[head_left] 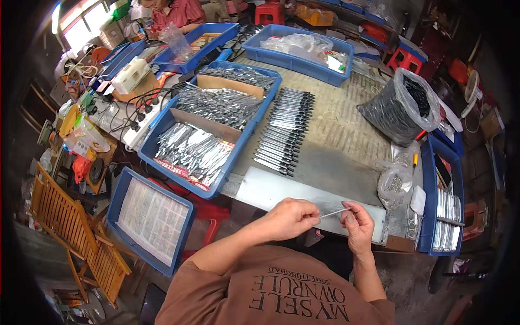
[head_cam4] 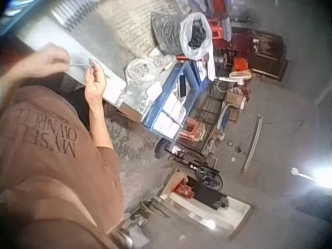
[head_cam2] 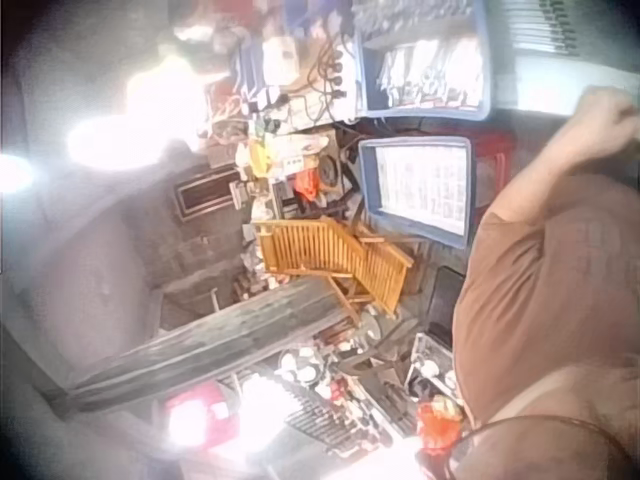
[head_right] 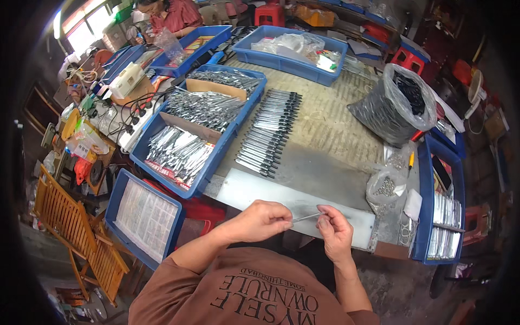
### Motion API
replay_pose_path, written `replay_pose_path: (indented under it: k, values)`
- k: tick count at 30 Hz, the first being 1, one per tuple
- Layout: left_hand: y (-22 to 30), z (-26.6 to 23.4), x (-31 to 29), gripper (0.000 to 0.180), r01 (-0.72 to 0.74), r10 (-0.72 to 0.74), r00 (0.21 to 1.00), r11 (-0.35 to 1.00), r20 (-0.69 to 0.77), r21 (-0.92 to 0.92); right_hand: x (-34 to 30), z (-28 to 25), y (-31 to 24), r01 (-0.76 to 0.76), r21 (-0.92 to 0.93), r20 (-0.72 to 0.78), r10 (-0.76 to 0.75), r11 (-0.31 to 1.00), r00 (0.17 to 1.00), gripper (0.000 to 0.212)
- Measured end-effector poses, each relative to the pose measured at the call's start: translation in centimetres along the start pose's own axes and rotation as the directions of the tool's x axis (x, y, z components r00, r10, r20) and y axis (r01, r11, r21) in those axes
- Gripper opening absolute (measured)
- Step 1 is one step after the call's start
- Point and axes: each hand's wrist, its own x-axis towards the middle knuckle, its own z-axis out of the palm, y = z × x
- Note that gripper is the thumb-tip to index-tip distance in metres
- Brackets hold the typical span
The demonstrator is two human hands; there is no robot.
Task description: The person assembles umbrella ribs by picking metal rib pieces from a tray, grabbing plastic caps, and fitting the caps onto the ends of the metal ribs by hand.
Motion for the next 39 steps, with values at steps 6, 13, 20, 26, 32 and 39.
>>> replay_pose_path:
  k: [6,13,20,26,32,39]
  values:
    - [0.3,2.2,0.7,0.012,0.114,-0.104,0.991,0.987,0.087,-0.113,0.2,-0.6,-0.2,-0.073,-0.034,-0.047,0.072,0.997,0.996,0.013]
    - [-0.2,3.8,1.8,0.013,0.182,-0.140,0.977,0.943,0.162,-0.280,0.0,-1.2,-0.2,-0.004,-0.184,0.121,0.026,0.983,0.992,0.012]
    - [0.0,4.7,2.1,0.008,0.210,-0.165,0.972,0.931,0.167,-0.298,-0.2,-4.8,-2.0,0.207,-0.453,0.076,-0.194,0.867,0.978,0.019]
    - [-1.3,3.4,1.0,0.010,0.340,-0.303,0.940,0.810,0.155,-0.478,2.2,-17.8,-5.8,-0.047,-0.774,-0.390,-0.418,0.631,0.820,0.021]
    - [-1.8,3.9,1.1,0.008,0.332,-0.298,0.943,0.797,0.149,-0.504,4.4,-30.7,-7.7,-0.469,-0.881,-0.461,-0.333,0.060,0.823,0.019]
    - [-1.7,4.3,1.5,0.008,0.355,-0.320,0.934,0.791,0.157,-0.498,6.1,-32.0,-7.5,-0.630,-0.741,-0.657,0.060,-0.232,0.751,0.026]
